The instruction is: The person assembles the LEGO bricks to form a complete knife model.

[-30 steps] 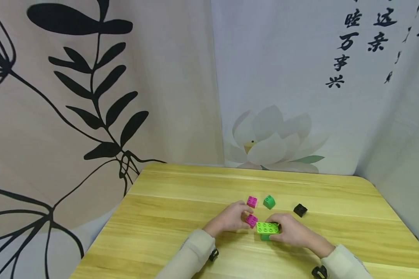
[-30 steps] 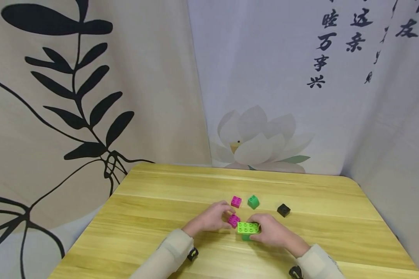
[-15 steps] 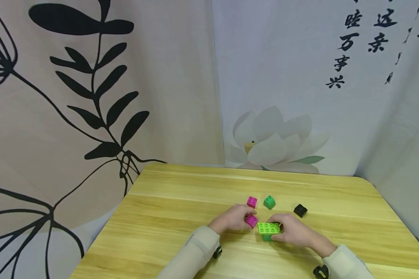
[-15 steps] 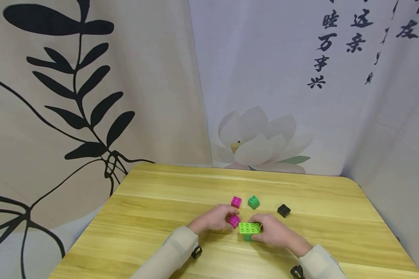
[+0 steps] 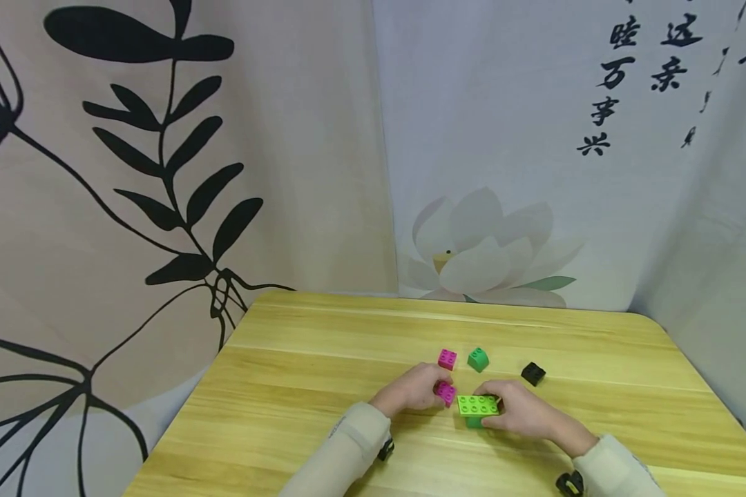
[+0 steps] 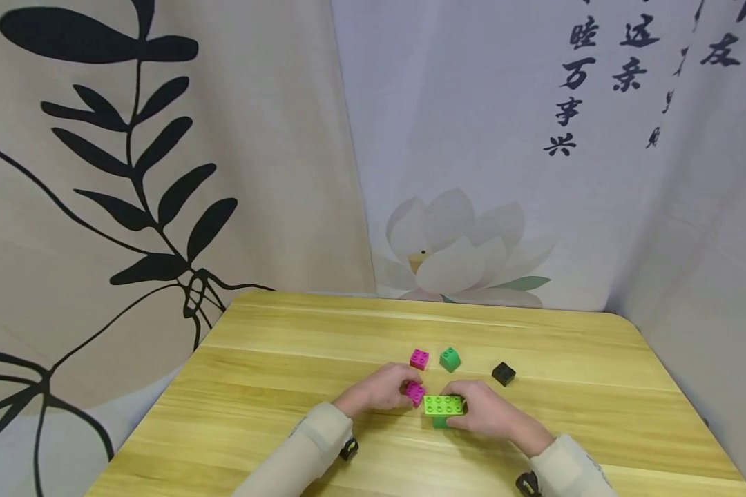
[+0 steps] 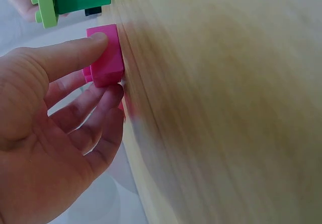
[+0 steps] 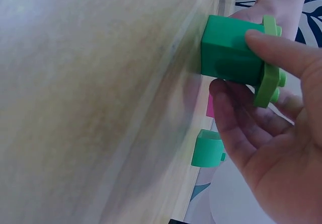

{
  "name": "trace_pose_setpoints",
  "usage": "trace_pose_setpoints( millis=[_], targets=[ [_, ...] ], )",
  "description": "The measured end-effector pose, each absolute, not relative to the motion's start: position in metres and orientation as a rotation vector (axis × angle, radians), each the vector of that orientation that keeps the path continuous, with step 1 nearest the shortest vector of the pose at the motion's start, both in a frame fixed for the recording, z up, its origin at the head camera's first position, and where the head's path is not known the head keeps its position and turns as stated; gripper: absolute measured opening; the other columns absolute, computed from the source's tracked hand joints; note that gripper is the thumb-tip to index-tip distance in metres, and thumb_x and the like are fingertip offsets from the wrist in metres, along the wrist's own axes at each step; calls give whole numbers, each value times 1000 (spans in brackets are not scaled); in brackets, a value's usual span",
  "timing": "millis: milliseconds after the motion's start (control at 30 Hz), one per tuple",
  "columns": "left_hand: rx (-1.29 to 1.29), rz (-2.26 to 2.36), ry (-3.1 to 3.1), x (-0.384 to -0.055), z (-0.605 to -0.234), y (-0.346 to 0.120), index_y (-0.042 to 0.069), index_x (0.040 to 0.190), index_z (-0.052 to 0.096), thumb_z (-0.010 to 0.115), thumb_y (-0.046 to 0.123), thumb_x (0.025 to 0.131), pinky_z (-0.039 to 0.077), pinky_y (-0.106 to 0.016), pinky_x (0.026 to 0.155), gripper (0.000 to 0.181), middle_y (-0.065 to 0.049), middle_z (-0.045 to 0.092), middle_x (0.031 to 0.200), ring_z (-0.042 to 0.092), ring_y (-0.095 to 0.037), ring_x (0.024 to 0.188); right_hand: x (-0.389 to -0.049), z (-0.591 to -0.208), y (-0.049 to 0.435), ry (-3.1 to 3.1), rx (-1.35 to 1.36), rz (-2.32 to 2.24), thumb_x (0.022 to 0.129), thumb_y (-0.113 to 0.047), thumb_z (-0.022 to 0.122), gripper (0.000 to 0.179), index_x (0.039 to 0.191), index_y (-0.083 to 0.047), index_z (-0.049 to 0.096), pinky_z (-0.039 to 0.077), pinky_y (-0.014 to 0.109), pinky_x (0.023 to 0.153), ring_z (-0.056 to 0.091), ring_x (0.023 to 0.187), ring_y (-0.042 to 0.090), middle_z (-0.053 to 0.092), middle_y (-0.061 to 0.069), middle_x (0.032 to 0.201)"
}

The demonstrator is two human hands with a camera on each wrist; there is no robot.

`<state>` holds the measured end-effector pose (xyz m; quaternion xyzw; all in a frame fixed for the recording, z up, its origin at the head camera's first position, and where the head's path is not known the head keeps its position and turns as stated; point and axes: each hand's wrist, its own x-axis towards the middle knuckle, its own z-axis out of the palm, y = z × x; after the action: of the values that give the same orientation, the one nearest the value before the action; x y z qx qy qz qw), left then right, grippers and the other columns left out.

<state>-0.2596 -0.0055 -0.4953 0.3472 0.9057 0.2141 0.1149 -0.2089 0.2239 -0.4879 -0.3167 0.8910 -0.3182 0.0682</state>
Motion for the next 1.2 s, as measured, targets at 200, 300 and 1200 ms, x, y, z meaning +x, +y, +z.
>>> trace_pose_setpoints(
  millis=[200,300,1200],
  targets=[
    [1005,672,2656,-261,-495,-9,13,104,68,76,15,81,43,-16,67,25,11,58,84,50,-1,74,-212,-489,225,2666,-901,-947,78,-17,77,32,107,-12,64,50,24,69,57,81,4,62,-9,97],
    [972,695,2658,-260,-492,-12,12,107,67,75,17,82,43,-17,68,27,11,56,85,50,-3,76,-213,-490,225,2667,-888,-950,79,-19,76,31,107,-12,64,50,24,69,57,81,5,62,-9,97],
    [886,1008,2675,-258,-478,-22,11,125,59,66,24,90,46,-20,79,38,6,60,106,55,-5,97,-220,-491,215,2727,-874,-945,80,-22,76,30,106,-11,64,50,27,71,58,83,8,61,-8,94]
  ],
)
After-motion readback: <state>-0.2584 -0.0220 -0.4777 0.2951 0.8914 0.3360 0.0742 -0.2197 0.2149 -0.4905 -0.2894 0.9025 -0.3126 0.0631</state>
